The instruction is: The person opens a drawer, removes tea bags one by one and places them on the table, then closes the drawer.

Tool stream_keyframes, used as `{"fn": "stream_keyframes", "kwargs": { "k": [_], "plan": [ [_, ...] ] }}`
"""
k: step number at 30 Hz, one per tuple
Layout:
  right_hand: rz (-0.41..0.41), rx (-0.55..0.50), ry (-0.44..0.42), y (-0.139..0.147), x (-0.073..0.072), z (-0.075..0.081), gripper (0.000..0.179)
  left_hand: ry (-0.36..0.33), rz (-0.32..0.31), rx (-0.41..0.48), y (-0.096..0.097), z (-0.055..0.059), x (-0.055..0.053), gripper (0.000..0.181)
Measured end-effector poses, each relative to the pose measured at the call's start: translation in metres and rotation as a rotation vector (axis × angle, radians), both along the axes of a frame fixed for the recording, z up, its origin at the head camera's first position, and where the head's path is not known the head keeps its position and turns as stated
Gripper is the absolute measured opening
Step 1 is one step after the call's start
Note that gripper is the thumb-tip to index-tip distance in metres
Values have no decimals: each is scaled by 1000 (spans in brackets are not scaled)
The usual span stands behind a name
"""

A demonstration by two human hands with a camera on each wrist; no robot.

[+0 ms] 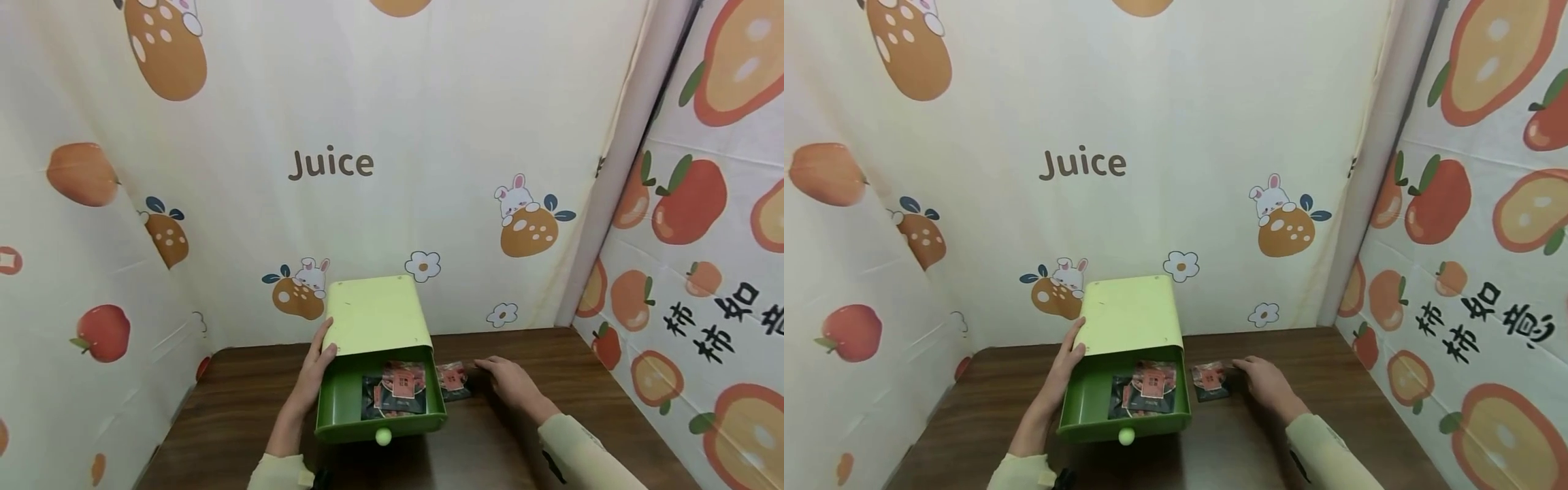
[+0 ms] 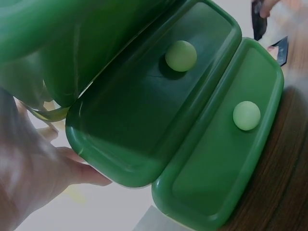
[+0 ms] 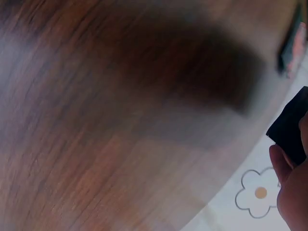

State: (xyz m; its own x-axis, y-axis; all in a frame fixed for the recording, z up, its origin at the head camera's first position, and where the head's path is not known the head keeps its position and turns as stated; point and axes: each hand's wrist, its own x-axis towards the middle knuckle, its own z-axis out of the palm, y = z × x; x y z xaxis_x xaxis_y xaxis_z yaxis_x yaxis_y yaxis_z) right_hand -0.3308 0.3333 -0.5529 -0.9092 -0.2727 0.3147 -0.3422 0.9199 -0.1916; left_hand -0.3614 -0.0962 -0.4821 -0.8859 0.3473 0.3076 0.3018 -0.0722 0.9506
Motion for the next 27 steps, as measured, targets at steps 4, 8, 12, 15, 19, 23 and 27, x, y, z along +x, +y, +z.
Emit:
{"fn": "stream_keyframes", "kwargs": {
  "k": [4, 8, 12, 15, 19, 23, 27],
  "plan": [
    [-34, 42, -14, 0, -4, -14, 40, -7, 3, 1, 0, 0, 2, 55],
    [-31, 33, -29, 3, -9, -21, 44, -15, 7, 4, 1, -1, 2, 55],
    [-5, 8, -50, 7, -13, -23, 52, -16, 3, 7, 2, -1, 0, 55],
    [4, -1, -92, 9, -13, -24, 58, -18, 4, 3, 2, 0, 2, 55],
    [1, -10, -171, 14, -8, -27, 64, -28, 19, -15, 5, -2, 4, 55],
    [6, -29, -199, 14, -4, -28, 67, -27, 38, -12, 4, -2, 5, 55],
    [5, -25, -185, 11, -2, -29, 67, -14, 38, -4, 5, 0, 4, 55]
  ]
}}
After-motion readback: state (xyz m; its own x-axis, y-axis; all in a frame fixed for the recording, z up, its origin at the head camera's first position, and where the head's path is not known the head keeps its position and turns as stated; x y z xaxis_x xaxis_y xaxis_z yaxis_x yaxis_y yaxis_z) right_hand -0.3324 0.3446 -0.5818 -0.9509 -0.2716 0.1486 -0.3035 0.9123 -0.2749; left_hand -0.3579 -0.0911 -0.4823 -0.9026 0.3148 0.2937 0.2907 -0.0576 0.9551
